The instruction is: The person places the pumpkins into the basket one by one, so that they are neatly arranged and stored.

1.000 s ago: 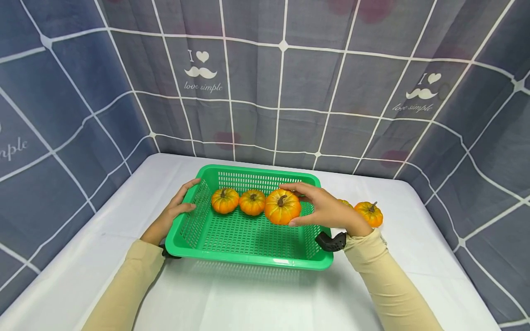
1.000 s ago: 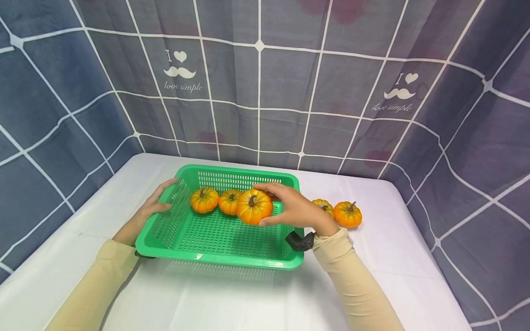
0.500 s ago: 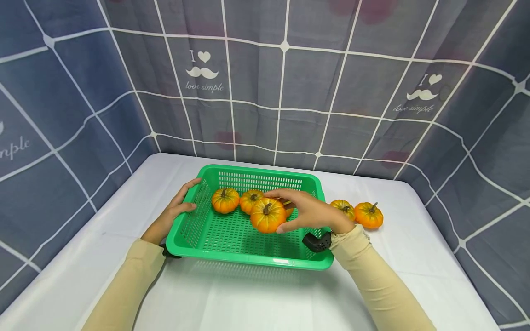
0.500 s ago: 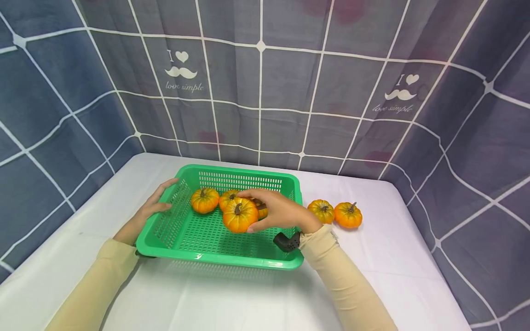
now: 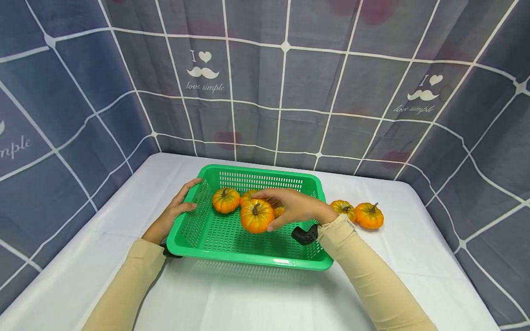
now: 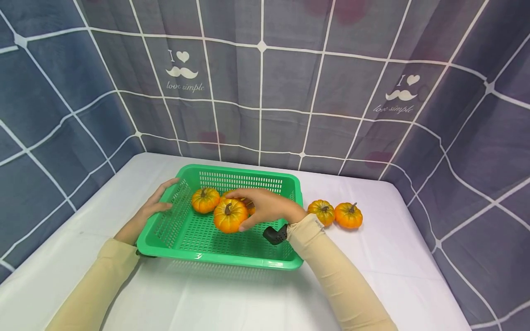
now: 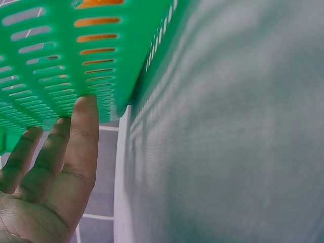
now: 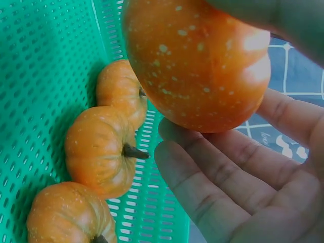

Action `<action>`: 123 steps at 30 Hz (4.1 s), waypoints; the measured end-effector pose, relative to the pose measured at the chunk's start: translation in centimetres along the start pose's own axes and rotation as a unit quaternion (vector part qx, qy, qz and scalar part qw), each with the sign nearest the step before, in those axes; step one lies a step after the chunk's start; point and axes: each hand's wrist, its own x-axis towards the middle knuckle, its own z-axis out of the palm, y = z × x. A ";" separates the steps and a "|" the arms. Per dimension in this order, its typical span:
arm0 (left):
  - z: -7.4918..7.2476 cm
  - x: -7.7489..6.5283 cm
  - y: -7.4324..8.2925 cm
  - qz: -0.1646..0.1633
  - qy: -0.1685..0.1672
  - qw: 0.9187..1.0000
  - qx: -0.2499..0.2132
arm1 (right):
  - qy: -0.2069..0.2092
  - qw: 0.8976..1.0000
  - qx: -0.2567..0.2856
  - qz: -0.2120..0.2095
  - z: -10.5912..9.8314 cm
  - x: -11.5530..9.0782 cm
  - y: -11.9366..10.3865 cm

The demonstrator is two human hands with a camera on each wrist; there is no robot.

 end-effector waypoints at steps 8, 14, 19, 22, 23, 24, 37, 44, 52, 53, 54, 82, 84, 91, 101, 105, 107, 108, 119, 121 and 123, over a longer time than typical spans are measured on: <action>-0.1 0.1 -0.2 -0.003 0.002 1.000 0.007 | -0.028 0.999 -0.022 0.001 0.4 2.2 0.0; -0.1 0.2 -0.4 0.001 0.010 1.000 0.024 | -0.056 0.998 -0.016 0.023 0.6 3.4 -0.3; -0.1 0.2 -0.4 0.001 0.007 1.000 0.015 | -0.072 0.996 0.000 0.043 1.1 4.4 -0.3; -0.2 0.2 -0.3 0.003 0.004 1.000 0.004 | -0.074 0.996 0.004 0.052 1.6 5.1 -0.2; -0.2 0.2 -0.3 0.002 0.001 1.000 -0.002 | -0.076 0.996 0.009 0.056 1.7 5.3 -0.2; -0.2 0.2 -0.3 0.001 0.000 1.000 -0.005 | -0.077 0.995 0.013 0.060 1.9 5.6 -0.1; -0.1 0.2 -0.2 0.002 -0.006 1.000 -0.011 | -0.102 0.990 -0.033 0.094 3.8 8.2 0.0; -0.1 0.3 -0.4 -0.003 -0.009 1.000 -0.023 | -0.119 0.987 -0.039 0.102 4.7 9.1 0.6; 0.0 0.1 -0.2 -0.003 -0.012 0.999 -0.031 | -0.121 0.984 -0.069 0.115 5.5 9.6 0.8; 0.0 0.1 -0.2 -0.002 -0.011 1.000 -0.028 | -0.118 0.984 -0.072 0.114 5.6 9.7 0.8; 0.0 0.1 -0.2 -0.002 -0.010 1.000 -0.026 | -0.116 0.984 -0.076 0.112 5.7 9.8 0.8; 0.1 0.1 -0.1 -0.007 -0.010 1.000 -0.025 | -0.106 0.979 -0.095 0.145 5.8 10.5 -0.9; 0.1 0.1 -0.1 -0.008 -0.010 1.000 -0.026 | -0.110 0.978 -0.098 0.146 5.5 10.3 -1.4; 0.0 0.1 -0.1 -0.007 -0.008 1.000 -0.024 | -0.113 0.978 -0.099 0.144 4.5 9.6 -2.6; 0.2 0.0 0.0 -0.002 0.005 1.000 0.007 | -0.094 0.988 -0.067 0.100 2.6 6.8 -3.1; 0.1 0.0 -0.1 -0.002 0.004 1.000 0.000 | -0.073 0.992 -0.054 0.085 1.6 5.3 -3.1; 0.1 0.0 -0.2 -0.002 0.002 1.000 -0.005 | -0.066 0.993 -0.057 0.077 1.1 4.8 -3.1; 0.1 0.0 -0.2 -0.002 0.002 1.000 -0.005 | -0.062 0.994 -0.055 0.074 0.9 4.5 -3.0; 0.1 -0.1 -0.1 -0.003 0.009 1.000 0.012 | -0.031 0.998 0.002 0.047 -0.4 2.4 -1.9; 0.1 -0.1 0.0 -0.006 0.007 1.000 0.007 | -0.023 0.999 0.015 0.039 -0.5 2.0 -1.7; 0.0 0.0 -0.1 -0.008 0.006 1.000 0.007 | -0.017 0.999 0.039 0.029 -0.6 1.6 -1.5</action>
